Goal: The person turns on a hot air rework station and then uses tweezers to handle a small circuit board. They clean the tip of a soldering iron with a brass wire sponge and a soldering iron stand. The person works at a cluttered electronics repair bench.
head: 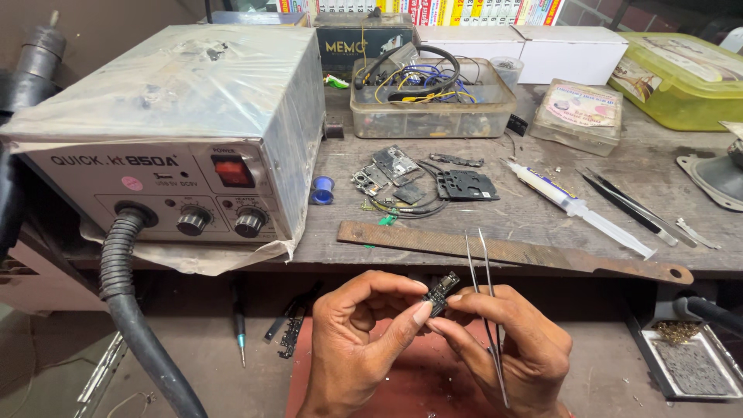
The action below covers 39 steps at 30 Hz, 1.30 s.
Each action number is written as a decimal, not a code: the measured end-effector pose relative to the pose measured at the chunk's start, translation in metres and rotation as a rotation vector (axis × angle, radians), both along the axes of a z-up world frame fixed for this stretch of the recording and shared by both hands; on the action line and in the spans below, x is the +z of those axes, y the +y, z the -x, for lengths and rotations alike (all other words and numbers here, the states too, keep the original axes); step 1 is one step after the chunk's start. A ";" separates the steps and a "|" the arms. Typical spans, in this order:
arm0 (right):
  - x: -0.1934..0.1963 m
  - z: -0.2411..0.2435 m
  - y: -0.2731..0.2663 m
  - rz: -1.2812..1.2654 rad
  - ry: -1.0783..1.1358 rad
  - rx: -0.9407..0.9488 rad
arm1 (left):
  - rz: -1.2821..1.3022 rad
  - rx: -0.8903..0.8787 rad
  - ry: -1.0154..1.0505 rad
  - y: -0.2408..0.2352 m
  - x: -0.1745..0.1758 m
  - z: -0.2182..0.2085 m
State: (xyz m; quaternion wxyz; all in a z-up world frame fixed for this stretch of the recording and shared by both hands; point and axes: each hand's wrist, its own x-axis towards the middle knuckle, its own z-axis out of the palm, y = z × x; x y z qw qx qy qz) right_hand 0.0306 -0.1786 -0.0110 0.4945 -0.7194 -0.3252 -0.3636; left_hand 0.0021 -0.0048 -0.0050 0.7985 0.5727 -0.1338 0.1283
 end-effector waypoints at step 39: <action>0.001 0.008 0.004 0.006 -0.007 -0.056 | -0.065 0.078 -0.101 -0.001 -0.003 0.004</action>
